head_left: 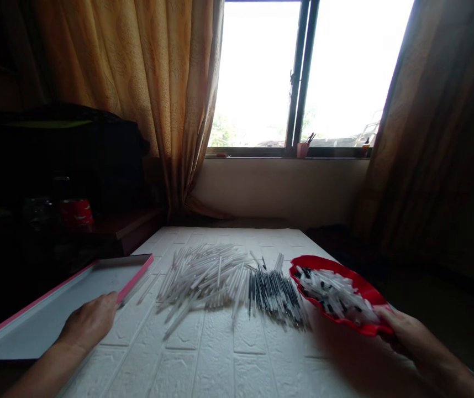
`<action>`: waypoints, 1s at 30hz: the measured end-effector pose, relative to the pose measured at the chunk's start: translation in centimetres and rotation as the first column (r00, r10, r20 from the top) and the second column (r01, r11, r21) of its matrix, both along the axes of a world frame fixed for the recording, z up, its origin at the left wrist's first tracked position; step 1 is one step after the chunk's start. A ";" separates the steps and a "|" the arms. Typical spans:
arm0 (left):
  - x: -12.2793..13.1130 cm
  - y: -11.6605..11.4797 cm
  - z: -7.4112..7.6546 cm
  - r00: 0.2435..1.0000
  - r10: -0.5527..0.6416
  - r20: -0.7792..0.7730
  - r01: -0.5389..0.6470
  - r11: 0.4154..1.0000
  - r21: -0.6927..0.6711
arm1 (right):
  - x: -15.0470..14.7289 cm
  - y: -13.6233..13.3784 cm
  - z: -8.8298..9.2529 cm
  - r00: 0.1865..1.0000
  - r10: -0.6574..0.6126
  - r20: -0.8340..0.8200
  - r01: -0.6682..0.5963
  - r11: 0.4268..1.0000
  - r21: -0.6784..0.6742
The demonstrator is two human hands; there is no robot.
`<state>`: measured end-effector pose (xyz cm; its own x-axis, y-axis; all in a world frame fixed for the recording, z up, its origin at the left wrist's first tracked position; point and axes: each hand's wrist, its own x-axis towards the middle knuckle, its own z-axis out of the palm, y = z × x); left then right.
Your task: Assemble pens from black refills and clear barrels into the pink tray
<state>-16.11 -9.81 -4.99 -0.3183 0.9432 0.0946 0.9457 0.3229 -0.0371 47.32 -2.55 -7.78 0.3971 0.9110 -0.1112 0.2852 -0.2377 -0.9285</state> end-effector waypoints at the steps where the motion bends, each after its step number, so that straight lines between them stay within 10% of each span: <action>1: 0.1 -0.2 0.2 1.000 0.007 -0.006 -0.007 1.000 -0.012 | 0.0 -0.1 0.3 0.999 0.004 -0.053 -0.005 1.000 -0.020; 11: 4.1 -1.7 -0.5 0.997 -0.049 0.061 0.054 0.995 -0.081 | -3.1 -0.7 2.1 0.992 0.046 -0.119 -0.047 0.999 -0.003; 17: 6.3 -0.5 -0.6 0.990 -0.114 0.087 0.120 0.991 -0.058 | -7.5 -1.7 3.8 0.946 0.287 -0.149 -0.286 0.958 0.028; 30: 2.6 -0.4 0.1 0.994 -0.101 0.046 0.104 0.991 -0.086 | -23.4 -3.3 1.2 0.707 0.664 -0.243 -0.668 0.740 0.078</action>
